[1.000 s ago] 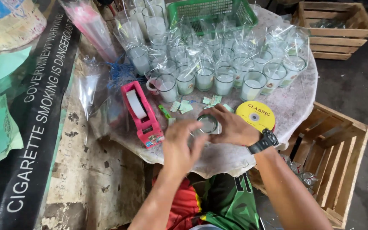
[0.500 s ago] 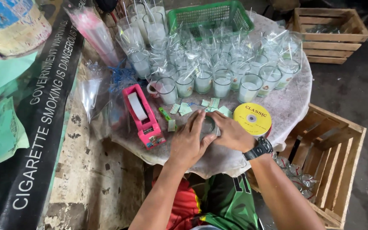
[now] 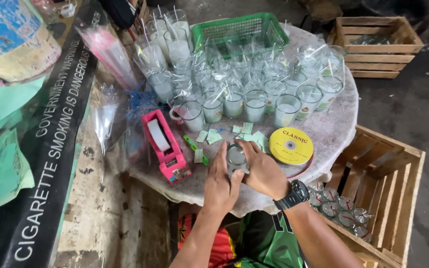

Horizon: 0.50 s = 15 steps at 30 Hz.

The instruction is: The person is individually wrapping glass-contained candles in plastic bags and sealing them using a tape dispenser.

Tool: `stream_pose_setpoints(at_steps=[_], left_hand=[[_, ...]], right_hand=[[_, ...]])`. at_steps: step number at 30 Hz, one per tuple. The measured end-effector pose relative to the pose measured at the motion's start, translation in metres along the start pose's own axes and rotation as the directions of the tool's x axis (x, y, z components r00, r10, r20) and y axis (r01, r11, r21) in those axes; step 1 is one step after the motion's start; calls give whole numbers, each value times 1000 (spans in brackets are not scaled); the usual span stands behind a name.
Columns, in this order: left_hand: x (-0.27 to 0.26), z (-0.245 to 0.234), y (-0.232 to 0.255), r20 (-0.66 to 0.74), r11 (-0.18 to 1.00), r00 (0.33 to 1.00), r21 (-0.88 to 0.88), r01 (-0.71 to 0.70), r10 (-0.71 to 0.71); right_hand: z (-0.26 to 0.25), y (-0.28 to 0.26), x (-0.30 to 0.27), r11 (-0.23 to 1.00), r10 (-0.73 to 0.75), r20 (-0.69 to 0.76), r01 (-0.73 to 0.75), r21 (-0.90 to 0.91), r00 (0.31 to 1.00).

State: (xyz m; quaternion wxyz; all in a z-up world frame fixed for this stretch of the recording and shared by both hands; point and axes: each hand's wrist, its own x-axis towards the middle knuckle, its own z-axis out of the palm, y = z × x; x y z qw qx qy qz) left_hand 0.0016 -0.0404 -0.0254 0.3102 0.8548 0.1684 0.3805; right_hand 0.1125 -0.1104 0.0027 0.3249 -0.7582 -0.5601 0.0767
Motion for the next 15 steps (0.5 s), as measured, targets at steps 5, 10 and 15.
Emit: stream_pose_setpoints(at_steps=[5, 10, 15], left_hand=[[16, -4, 15, 198, 963, 945, 14, -270, 262], [5, -4, 11, 129, 997, 989, -30, -75, 79], [-1, -11, 16, 89, 998, 995, 42, 46, -50]], right_hand=[[-1, 10, -15, 963, -43, -203, 95, 253, 978], [0, 7, -27, 616, 463, -157, -189, 765, 872], [10, 22, -36, -116, 545, 38, 30, 993, 838]])
